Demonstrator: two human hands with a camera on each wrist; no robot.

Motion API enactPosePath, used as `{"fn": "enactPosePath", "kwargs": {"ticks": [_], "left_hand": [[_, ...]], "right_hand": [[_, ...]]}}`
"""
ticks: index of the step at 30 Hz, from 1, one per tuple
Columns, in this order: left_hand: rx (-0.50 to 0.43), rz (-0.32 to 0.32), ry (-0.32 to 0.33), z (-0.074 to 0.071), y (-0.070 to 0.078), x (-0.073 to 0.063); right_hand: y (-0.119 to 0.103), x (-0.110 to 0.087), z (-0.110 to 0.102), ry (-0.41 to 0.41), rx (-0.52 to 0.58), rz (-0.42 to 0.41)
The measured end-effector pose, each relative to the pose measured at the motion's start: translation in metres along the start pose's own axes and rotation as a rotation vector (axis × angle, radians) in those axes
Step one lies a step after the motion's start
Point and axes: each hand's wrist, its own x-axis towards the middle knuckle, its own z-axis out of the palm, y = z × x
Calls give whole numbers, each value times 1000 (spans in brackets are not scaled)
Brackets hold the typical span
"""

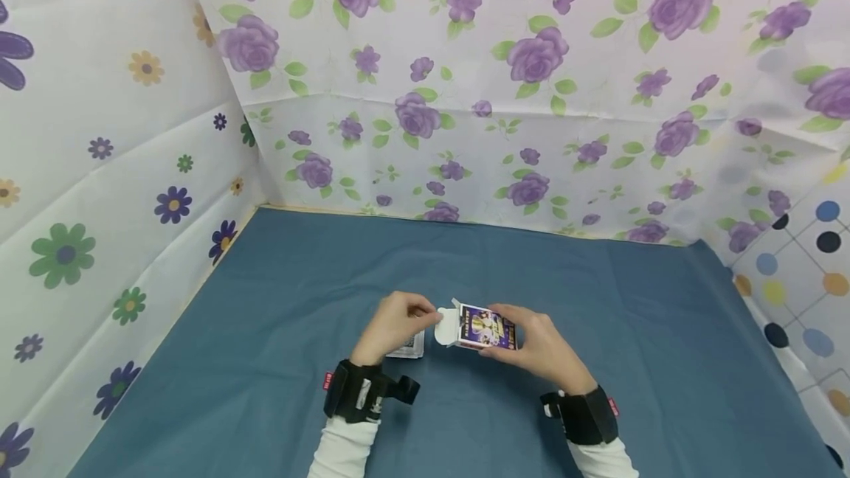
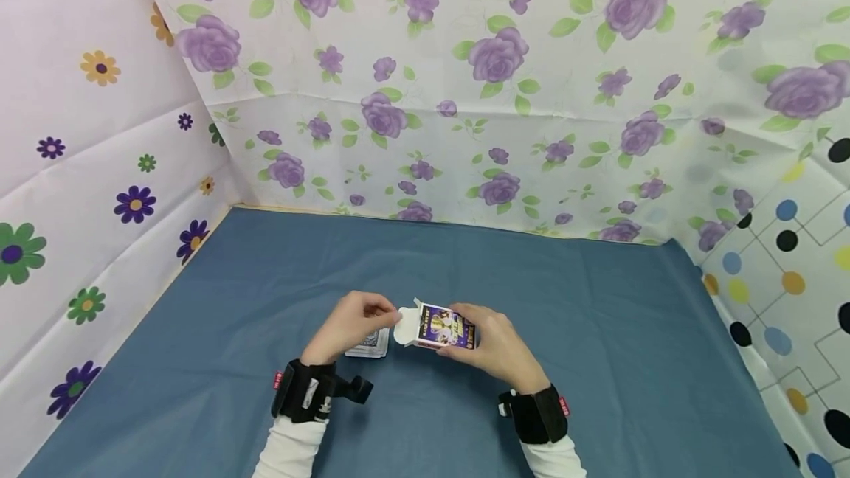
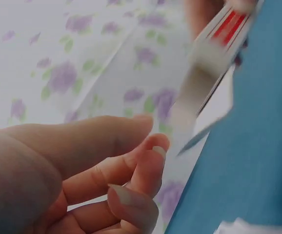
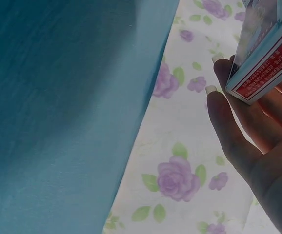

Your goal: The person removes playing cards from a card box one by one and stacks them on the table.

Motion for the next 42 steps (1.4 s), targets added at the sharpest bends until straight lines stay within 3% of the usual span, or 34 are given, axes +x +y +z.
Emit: {"fn": "enactPosePath", "kwargs": {"ticks": [3,9,13,19,28,36,42], "left_hand": [[35,10,-65,11,10,1],[92,-23,-26,29,16,-1],[41,-32,-49,30,15,0],[-131,-75,-188,15,5,3],[-337,-111,-268,-15,-9,0],[-430,-77,-257,-37,-21,-6],[-449,-52,-182,-43,-27,-8]], "right_hand": [[-3,-1,-2,9,8,-20],[-8,-2,-3,21,-2,-43],[-8,-1,-4,30,-8,-53],[-7,-2,-5,25,7,-35],[-7,-2,-9,39,-11,-6],[-6,-3,-9,35,0,-2],[-6,-3,-8,29,9,-7]]}}
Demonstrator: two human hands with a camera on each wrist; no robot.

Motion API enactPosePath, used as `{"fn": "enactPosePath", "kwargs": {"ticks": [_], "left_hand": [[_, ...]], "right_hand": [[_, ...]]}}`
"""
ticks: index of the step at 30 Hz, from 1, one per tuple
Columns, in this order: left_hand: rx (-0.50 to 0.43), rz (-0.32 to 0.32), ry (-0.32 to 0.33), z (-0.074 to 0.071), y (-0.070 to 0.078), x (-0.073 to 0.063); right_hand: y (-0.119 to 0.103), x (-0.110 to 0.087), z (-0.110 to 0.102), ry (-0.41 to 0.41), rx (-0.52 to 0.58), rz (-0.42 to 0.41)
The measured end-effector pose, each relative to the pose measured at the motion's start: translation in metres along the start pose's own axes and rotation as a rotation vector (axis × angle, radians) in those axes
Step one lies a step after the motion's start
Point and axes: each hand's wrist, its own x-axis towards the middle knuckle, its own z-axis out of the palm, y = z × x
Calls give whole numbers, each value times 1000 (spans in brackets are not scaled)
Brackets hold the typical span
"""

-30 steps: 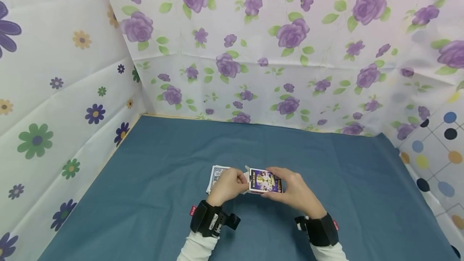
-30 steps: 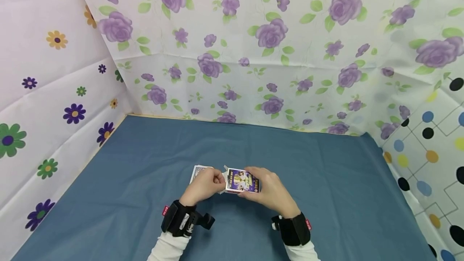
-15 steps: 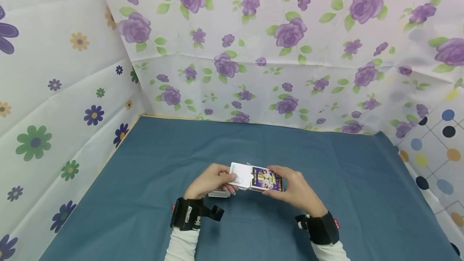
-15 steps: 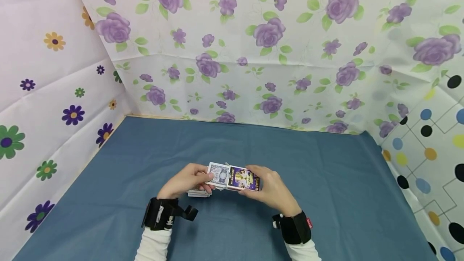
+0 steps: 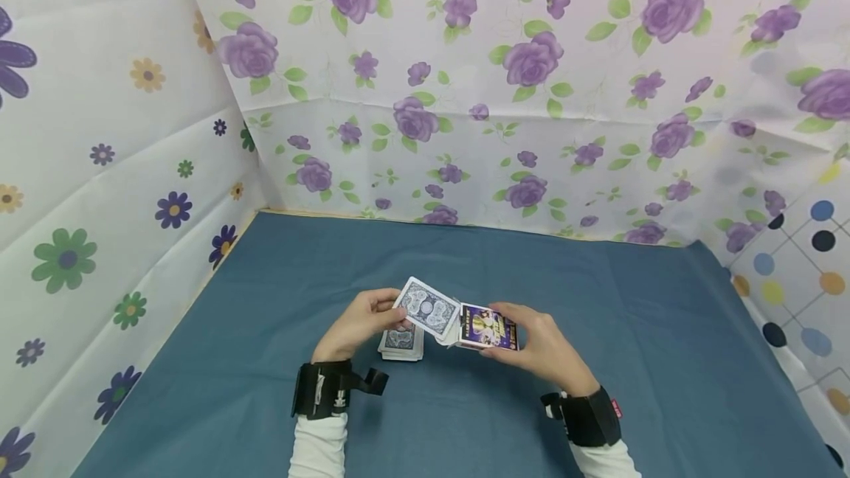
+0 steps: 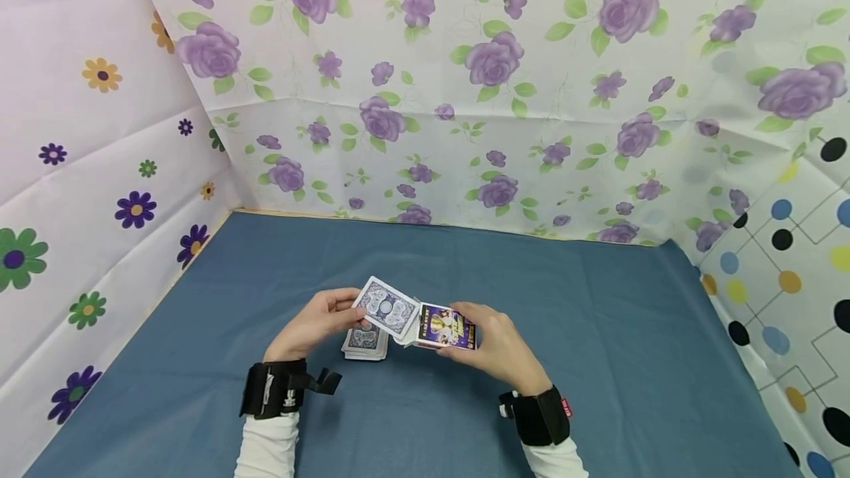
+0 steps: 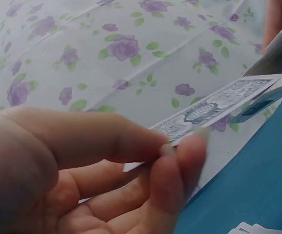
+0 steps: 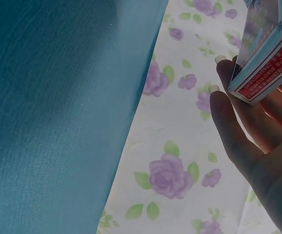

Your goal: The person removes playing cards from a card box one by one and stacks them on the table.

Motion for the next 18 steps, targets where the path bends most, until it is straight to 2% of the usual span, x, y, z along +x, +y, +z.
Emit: {"fn": "enactPosePath", "kwargs": {"ticks": [2,4,12,16,18], "left_hand": [[-4,-5,47,-1,-1,0],[-8,-36,113,-2,-3,0],[44,-180,445,-6,-17,4],[67,-212,599,-6,-27,9],[94,-214,649,-6,-32,12]], "right_hand": [[0,0,0,0,-2,0],[0,0,1,1,-1,-2],[2,1,5,-7,-3,-3],[3,1,5,-11,-3,-1],[3,1,6,-15,-2,0]]}}
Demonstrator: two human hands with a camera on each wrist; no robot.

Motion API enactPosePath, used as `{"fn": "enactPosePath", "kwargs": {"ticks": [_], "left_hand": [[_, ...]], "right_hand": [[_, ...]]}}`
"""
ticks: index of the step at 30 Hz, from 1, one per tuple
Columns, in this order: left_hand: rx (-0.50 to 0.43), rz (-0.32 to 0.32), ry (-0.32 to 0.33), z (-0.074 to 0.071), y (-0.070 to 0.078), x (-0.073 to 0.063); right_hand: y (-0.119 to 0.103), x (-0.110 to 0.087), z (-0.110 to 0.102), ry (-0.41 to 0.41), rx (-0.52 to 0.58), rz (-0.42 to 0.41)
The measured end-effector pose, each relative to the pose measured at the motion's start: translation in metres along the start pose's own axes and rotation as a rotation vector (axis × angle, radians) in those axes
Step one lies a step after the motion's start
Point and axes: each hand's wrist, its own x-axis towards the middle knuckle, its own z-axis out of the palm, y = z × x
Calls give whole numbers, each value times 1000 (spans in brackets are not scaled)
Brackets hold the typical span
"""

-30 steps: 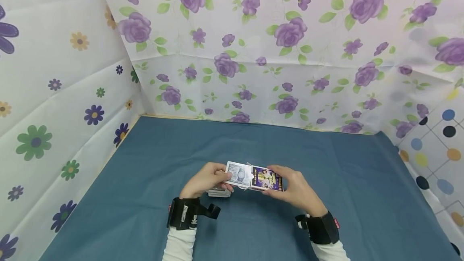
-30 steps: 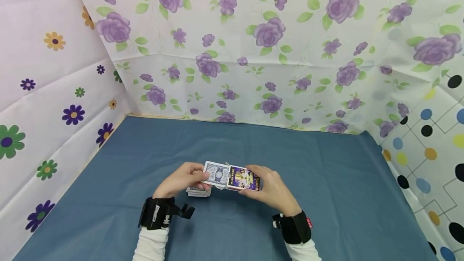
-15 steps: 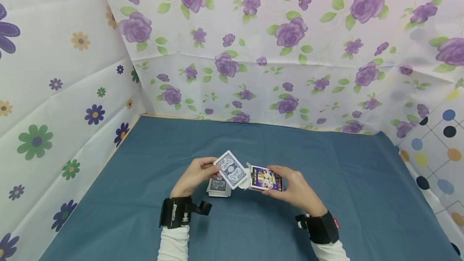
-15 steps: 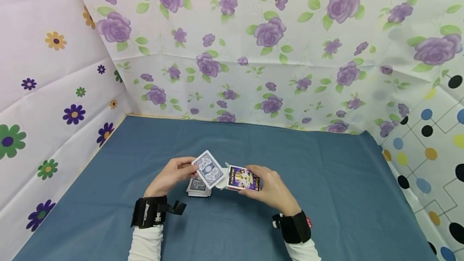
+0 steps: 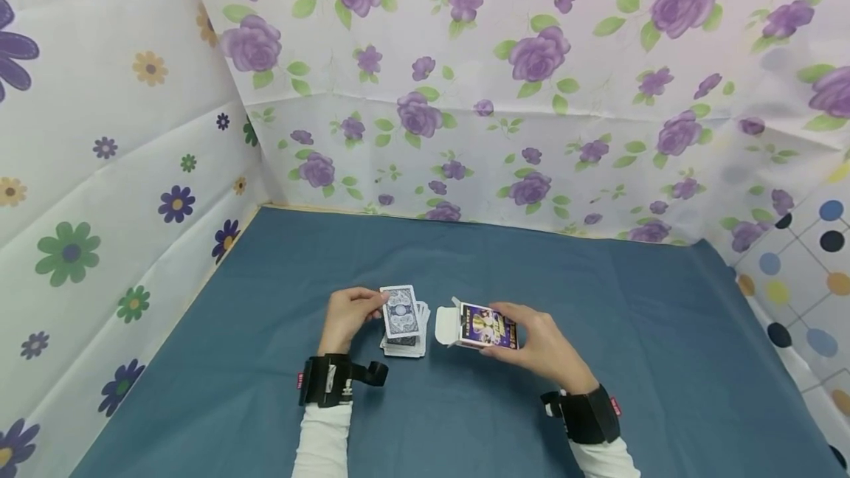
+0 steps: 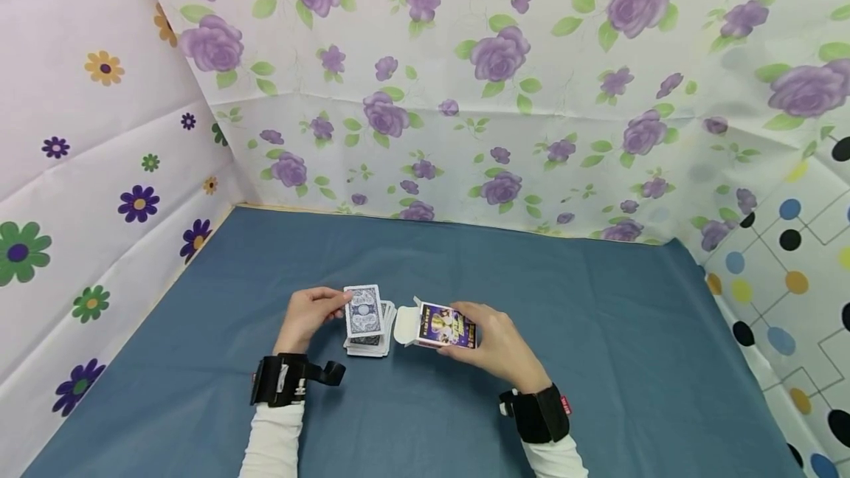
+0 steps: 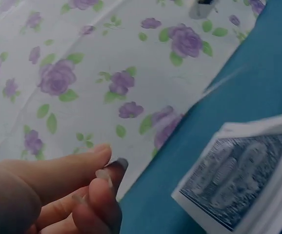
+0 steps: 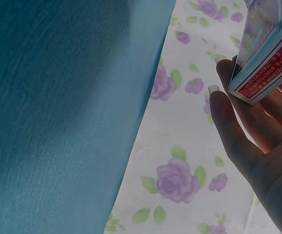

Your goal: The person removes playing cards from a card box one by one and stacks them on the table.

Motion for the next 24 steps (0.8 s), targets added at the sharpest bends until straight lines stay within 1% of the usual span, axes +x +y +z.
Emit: {"fn": "enactPosePath", "kwargs": {"ticks": [3,8,11,13,16,18,21,24], "left_hand": [[67,22,46,6,-6,0],[178,74,95,17,-8,-5],[238,133,125,22,-9,-7],[268,188,147,24,-10,-9],[303,239,186,28,-11,-10],[328,247,212,31,-12,-11],[371,240,236,34,-12,-11],[392,229,239,37,-12,-11]], "right_hand": [[1,0,1,0,2,2],[3,0,1,4,1,5],[3,1,1,3,1,4],[2,1,1,0,3,1],[2,1,1,-6,0,0],[1,1,1,-7,-2,2],[1,0,0,-4,-3,5],[1,0,0,-1,-4,5]]}}
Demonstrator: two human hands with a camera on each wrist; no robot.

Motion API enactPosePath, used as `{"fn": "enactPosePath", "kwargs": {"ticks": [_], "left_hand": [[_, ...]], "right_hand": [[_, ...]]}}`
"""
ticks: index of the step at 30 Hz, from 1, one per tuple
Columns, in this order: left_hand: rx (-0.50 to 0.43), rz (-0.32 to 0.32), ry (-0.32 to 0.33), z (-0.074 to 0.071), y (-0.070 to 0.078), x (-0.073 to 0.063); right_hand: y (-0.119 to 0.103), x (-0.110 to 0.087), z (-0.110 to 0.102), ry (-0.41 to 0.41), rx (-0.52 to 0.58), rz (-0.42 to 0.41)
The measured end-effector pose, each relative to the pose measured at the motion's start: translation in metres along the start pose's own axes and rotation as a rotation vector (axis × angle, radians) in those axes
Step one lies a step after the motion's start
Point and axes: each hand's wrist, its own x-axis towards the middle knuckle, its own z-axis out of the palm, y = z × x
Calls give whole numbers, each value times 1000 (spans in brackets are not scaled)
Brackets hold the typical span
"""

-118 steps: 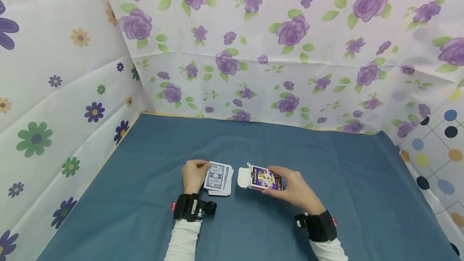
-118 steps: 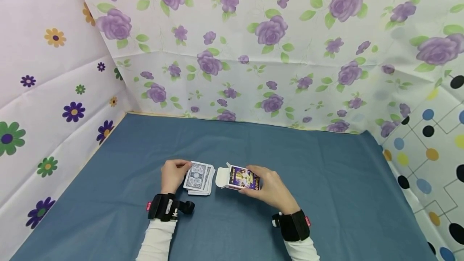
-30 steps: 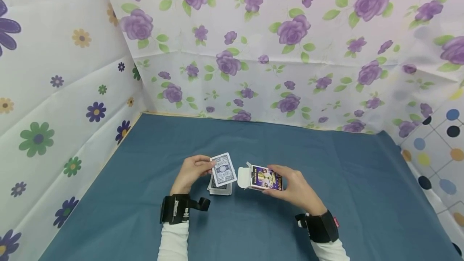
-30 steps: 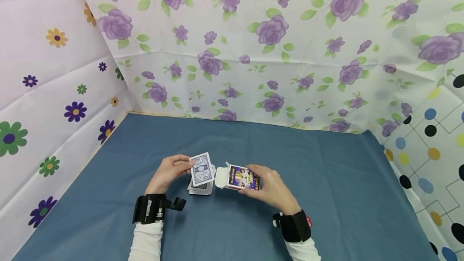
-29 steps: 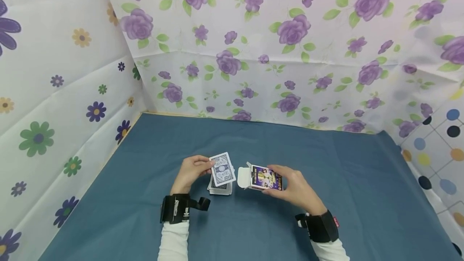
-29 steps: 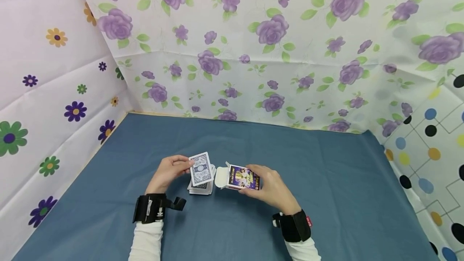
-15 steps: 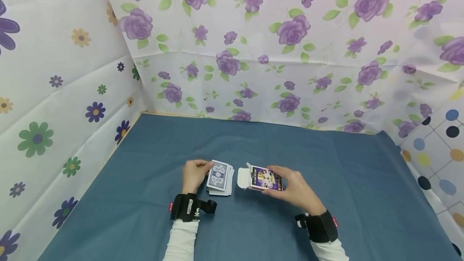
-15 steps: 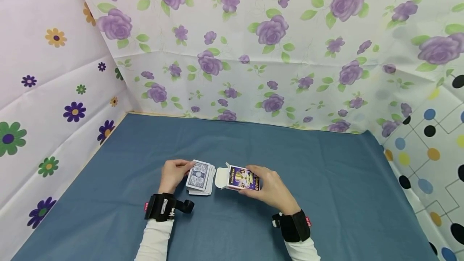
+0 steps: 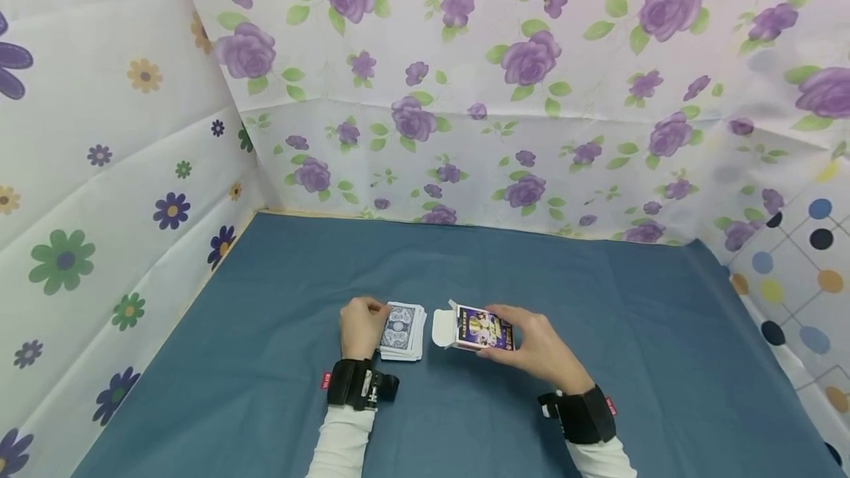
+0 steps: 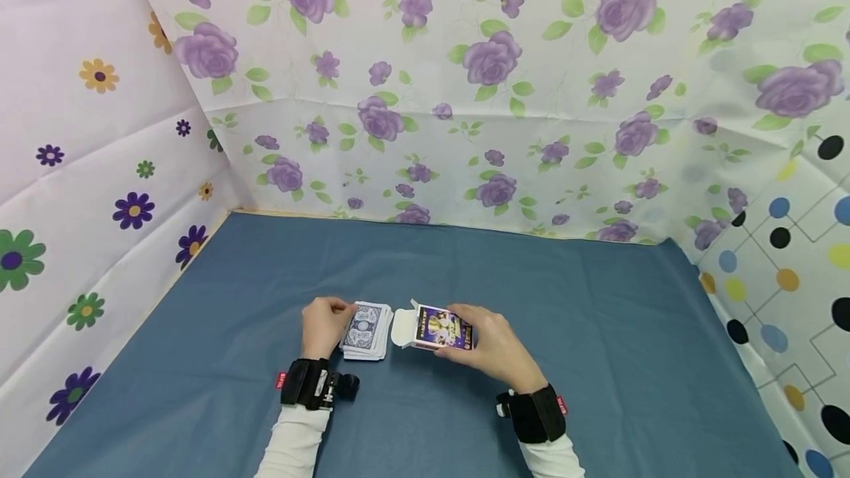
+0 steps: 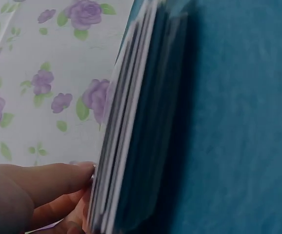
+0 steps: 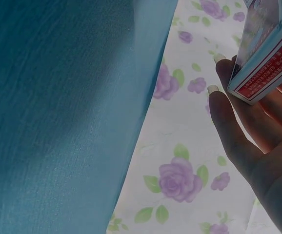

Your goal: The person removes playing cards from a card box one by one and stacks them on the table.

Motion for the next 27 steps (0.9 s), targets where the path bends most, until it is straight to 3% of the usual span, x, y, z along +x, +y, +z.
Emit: {"fn": "enactPosePath", "kwargs": {"ticks": [4,8,10,13,16,18,24,27], "left_hand": [[9,7,8,0,0,-1],[-23,102,-17,-9,9,-2],[-85,179,-108,-17,20,-4],[-189,292,-343,-28,40,-8],[-223,329,-533,-30,60,-16],[-195,321,-584,-26,70,-22],[-91,246,-534,-8,78,-35],[-70,242,-495,-3,78,-37]], "right_hand": [[0,0,0,-6,3,5],[1,0,0,-12,10,12],[2,0,0,-11,7,11],[2,0,0,-7,6,7],[1,0,-1,1,11,-7],[0,0,-1,5,18,-22],[-5,0,-2,16,18,-49],[-6,0,-3,28,12,-60]]}}
